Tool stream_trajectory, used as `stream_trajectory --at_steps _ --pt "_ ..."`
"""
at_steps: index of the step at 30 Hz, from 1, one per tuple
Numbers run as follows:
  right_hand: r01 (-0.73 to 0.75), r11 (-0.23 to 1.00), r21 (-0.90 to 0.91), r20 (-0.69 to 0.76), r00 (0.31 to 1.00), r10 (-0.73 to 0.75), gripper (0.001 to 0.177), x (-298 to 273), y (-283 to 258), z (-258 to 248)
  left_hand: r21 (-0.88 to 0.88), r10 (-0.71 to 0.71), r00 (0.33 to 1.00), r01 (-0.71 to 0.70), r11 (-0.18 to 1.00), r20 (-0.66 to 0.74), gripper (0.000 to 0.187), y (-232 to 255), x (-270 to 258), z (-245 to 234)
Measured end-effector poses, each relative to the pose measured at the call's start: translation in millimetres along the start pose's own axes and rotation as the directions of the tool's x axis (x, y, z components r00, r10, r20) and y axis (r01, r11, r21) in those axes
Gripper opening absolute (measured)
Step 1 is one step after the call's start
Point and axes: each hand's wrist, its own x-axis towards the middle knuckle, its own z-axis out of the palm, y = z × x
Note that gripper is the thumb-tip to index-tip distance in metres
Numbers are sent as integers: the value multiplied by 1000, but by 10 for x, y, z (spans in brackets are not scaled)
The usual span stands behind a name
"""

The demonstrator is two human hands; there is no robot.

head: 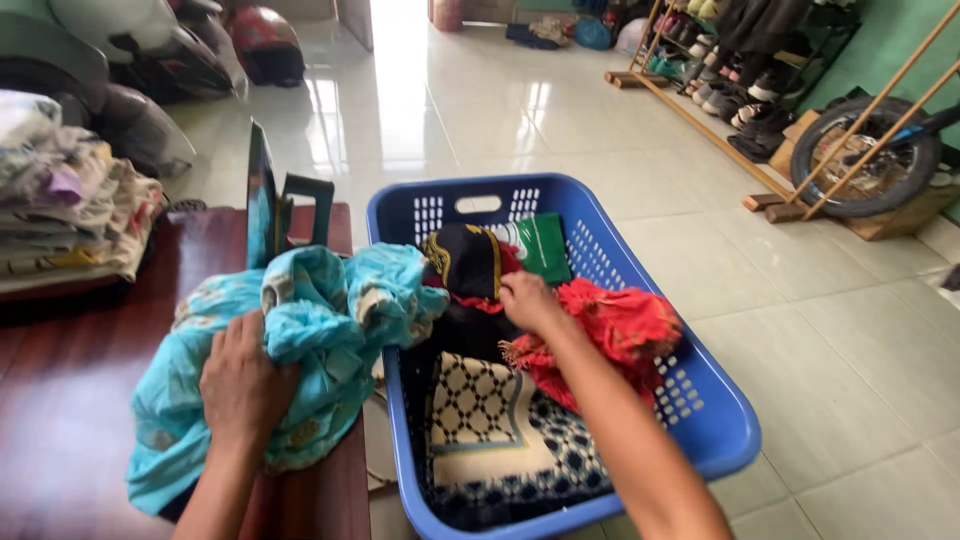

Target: Folding various items of laundry and stacking them on a table

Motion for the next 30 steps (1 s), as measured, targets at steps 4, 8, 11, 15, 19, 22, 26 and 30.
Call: stream_trajectory --at_steps 4,8,11,15,19,22,26,30 --pt "-272 954 -129 247 922 297 45 -23 -630 -323 -58 2 998 2 998 63 62 -122 2 65" --pt "-388 893 -228 254 862 439 28 46 -585 -451 -178 0 984 32 984 176 99 4 25 -213" --pt "-235 972 18 -142 962 235 25 197 -765 -1161 -287 114 987 -76 955 117 118 394 115 -471" --pt "-105 958 268 -457 861 223 30 313 -1115 -2186 -438 294 955 -280 854 -36 131 1218 154 -596" --pt "-109 867 486 -269 925 267 36 58 -1389 -2548 -459 243 970 -221 861 -10 132 1832 127 -165" --pt "-255 671 696 160 966 201 34 -228 -1340 -2529 -678 253 937 -349 647 -241 124 2076 121 155" --pt "-248 963 107 224 949 220 72 -753 -552 -2042 -765 133 988 -150 627 -85 48 1936 100 330" --pt "-213 798 -564 399 776 489 120 -1293 54 -1606 -612 -43 968 -122 782 -248 31 1663 500 -257"
